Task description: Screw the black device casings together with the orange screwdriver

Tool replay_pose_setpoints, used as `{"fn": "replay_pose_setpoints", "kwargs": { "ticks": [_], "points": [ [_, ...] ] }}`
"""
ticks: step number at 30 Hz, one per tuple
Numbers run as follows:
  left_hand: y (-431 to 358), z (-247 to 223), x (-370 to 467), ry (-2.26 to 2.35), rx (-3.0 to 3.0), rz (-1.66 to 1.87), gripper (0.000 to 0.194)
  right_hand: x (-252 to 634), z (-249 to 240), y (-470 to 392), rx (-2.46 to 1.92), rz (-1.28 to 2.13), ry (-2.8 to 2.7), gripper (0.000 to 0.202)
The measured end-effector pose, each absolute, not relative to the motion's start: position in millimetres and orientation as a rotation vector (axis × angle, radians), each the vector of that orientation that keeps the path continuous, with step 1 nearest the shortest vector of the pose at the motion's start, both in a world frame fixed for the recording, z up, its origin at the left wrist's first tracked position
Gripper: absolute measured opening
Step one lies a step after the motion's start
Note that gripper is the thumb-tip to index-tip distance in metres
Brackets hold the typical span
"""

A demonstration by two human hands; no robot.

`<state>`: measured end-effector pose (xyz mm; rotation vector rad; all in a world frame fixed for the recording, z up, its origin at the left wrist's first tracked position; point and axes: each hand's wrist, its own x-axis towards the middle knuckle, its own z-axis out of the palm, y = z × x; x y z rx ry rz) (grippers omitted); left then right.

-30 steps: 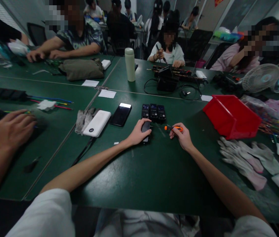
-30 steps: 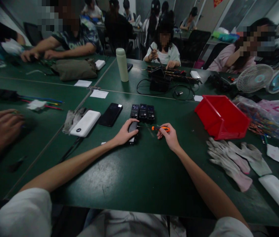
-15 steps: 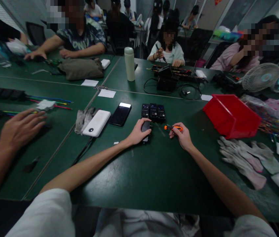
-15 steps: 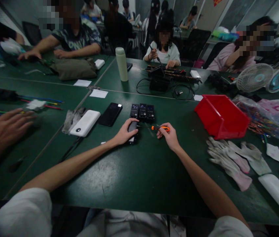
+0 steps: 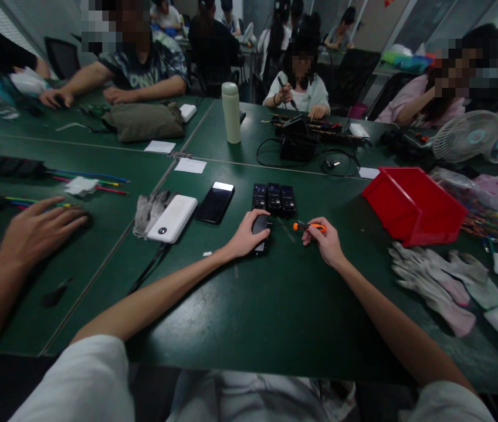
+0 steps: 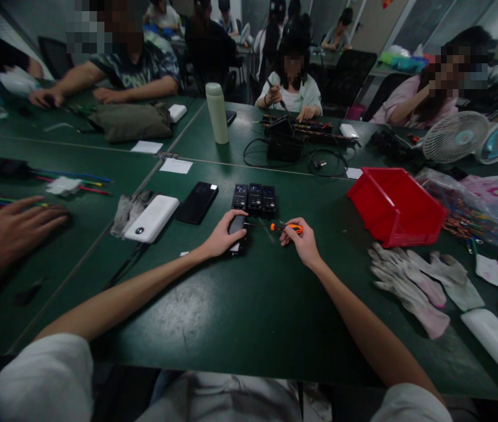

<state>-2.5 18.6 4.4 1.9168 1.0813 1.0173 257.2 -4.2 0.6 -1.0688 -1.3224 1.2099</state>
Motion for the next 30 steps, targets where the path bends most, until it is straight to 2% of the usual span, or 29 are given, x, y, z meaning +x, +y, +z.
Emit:
{"fn": "replay_pose_setpoints", "kwargs": {
  "ticks": [30],
  "points": [
    [17.7,4.6,-2.7,1.074,1.912,1.017,0.041,257.9,0.4,-4.3,-1.069,1.205,-1.332,0.023]
  ]
}}
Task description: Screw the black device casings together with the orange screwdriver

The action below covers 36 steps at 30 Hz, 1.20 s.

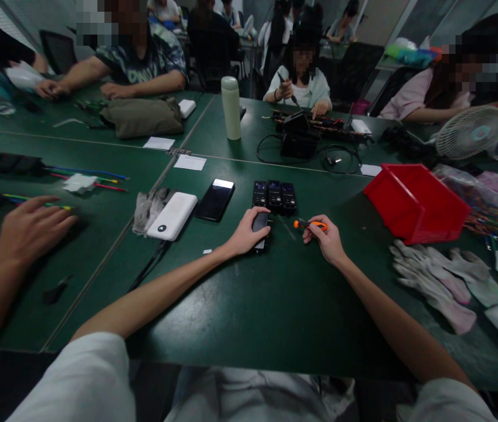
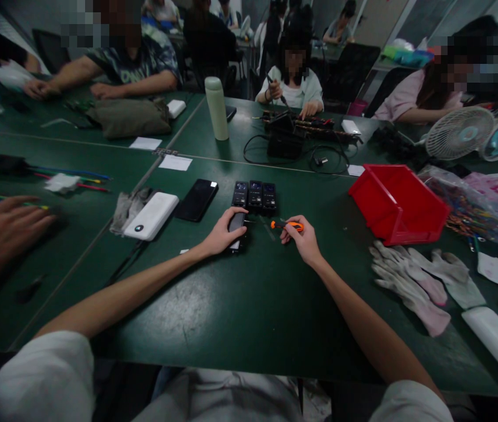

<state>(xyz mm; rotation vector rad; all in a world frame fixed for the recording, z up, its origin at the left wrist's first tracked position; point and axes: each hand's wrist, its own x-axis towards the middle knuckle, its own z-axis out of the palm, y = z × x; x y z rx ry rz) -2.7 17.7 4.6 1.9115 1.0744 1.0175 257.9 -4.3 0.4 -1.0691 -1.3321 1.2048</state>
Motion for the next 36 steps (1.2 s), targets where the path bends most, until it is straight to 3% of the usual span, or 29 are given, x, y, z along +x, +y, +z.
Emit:
{"fn": "replay_pose_setpoints", "kwargs": {
  "ticks": [36],
  "points": [
    [17.8,5.8,-3.2,1.085,1.928,1.023,0.041,257.2,-2.6,-3.1,-1.069,1.194,-1.33,0.024]
  ]
}}
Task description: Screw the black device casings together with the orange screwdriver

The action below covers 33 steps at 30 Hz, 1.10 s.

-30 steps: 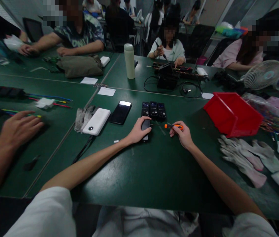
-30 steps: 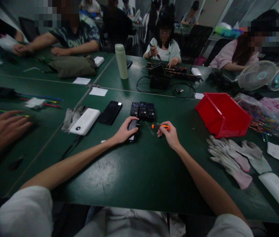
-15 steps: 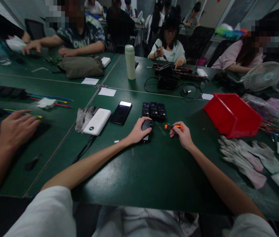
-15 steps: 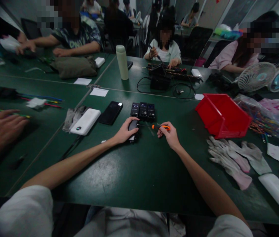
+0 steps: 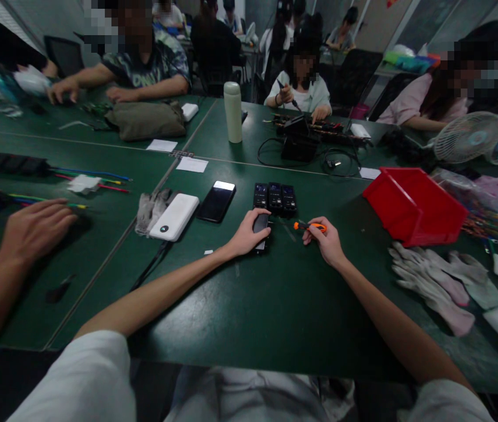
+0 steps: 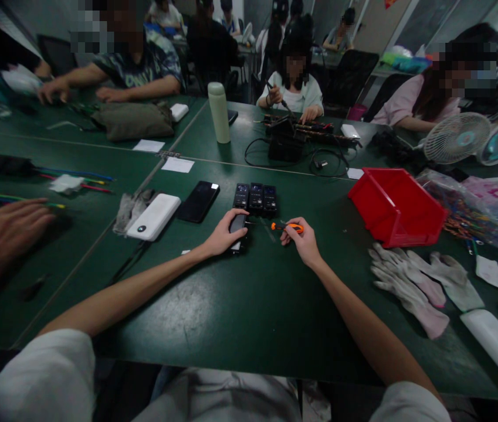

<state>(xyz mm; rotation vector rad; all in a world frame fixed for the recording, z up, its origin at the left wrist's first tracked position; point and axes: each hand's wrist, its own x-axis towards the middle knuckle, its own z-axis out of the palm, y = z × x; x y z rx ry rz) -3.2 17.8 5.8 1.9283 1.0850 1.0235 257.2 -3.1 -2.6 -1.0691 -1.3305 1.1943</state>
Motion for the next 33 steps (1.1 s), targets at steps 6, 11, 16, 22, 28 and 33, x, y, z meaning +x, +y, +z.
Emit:
{"fn": "replay_pose_setpoints", "kwargs": {
  "ticks": [6,11,16,22,28,33],
  "points": [
    [17.3,5.4,-3.7,1.089,1.922,1.021,0.041,257.1,-2.6,-3.3,-1.068,1.198,-1.329,0.022],
    [17.8,4.8,-3.6,1.088,1.922,1.019,0.041,256.9,-3.6,-2.9,-1.071,1.183,-1.334,0.022],
    [16.6,6.4,-3.6,1.09,1.914,1.018,0.041,256.6,-2.3,-3.4,-1.083,1.181,-1.339,0.023],
    [14.6,10.6,-3.9,1.094,1.916,0.998,0.041,255.8,-1.3,-3.9,-1.098,1.173,-1.345,0.025],
    [15.9,7.8,-3.5,1.083,1.922,1.018,0.04,255.8,-2.9,-3.5,-1.084,1.169,-1.341,0.023],
    [15.8,7.1,-3.6,1.093,1.92,1.01,0.041,256.2,-1.9,-3.5,-1.088,1.177,-1.342,0.025]
  ]
}}
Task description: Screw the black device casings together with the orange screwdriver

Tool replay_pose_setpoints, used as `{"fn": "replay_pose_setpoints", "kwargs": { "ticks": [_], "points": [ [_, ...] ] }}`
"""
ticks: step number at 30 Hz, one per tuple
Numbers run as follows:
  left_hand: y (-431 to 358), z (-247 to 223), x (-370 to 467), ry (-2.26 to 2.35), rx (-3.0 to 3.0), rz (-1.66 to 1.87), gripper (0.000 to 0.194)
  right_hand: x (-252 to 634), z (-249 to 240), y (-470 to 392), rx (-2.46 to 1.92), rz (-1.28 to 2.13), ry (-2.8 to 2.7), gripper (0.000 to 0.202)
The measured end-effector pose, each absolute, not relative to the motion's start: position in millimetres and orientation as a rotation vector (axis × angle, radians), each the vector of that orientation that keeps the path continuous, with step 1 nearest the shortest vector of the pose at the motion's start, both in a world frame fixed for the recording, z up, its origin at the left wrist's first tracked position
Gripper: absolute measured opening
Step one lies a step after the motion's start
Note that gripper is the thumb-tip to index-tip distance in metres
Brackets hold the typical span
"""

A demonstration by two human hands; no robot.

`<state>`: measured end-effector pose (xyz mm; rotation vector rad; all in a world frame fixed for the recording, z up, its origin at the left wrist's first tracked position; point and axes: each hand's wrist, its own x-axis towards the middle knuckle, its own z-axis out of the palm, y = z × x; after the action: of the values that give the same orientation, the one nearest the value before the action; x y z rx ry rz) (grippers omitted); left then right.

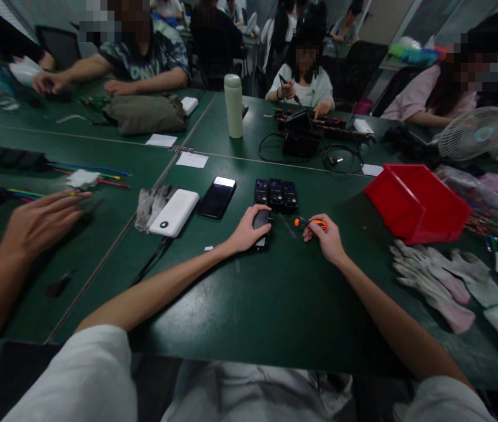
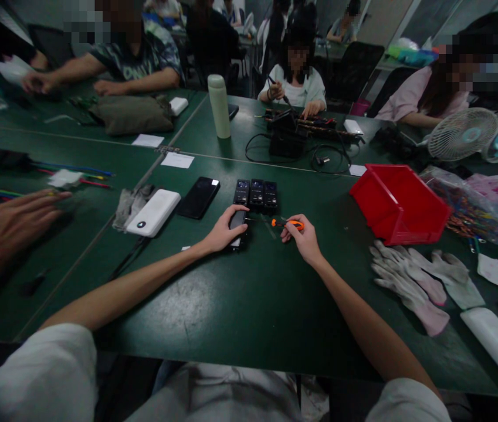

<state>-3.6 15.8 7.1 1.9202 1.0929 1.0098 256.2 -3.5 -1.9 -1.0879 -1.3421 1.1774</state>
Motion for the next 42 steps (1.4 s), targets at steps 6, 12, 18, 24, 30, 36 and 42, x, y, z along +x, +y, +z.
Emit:
{"fn": "replay_pose_setpoints", "kwargs": {
  "ticks": [6,12,18,24,30,36,42],
  "points": [
    [15.3,8.7,-3.9,1.092,1.915,1.006,0.041,256.5,-1.7,-3.1,-1.097,1.172,-1.351,0.024],
    [14.8,10.0,-3.8,1.101,1.908,1.0,0.041,256.8,-2.7,-3.4,-1.103,1.161,-1.353,0.026],
    [15.3,10.1,-4.1,1.099,1.915,1.001,0.041,255.4,0.0,-4.5,-1.098,1.171,-1.354,0.027],
    [16.5,7.1,-3.8,1.095,1.915,1.012,0.04,254.9,0.8,-4.8,-1.102,1.18,-1.359,0.025],
    [16.9,6.2,-4.0,1.102,1.919,1.004,0.041,255.5,-0.5,-4.8,-1.139,1.195,-1.348,0.03],
    [16.5,5.7,-4.4,1.083,1.924,1.027,0.041,255.4,-0.1,-5.4,-1.123,1.2,-1.343,0.028],
    [17.5,6.1,-3.9,1.078,1.932,1.031,0.04,254.8,3.3,-6.8,-1.07,1.16,-1.371,0.029]
  ]
}}
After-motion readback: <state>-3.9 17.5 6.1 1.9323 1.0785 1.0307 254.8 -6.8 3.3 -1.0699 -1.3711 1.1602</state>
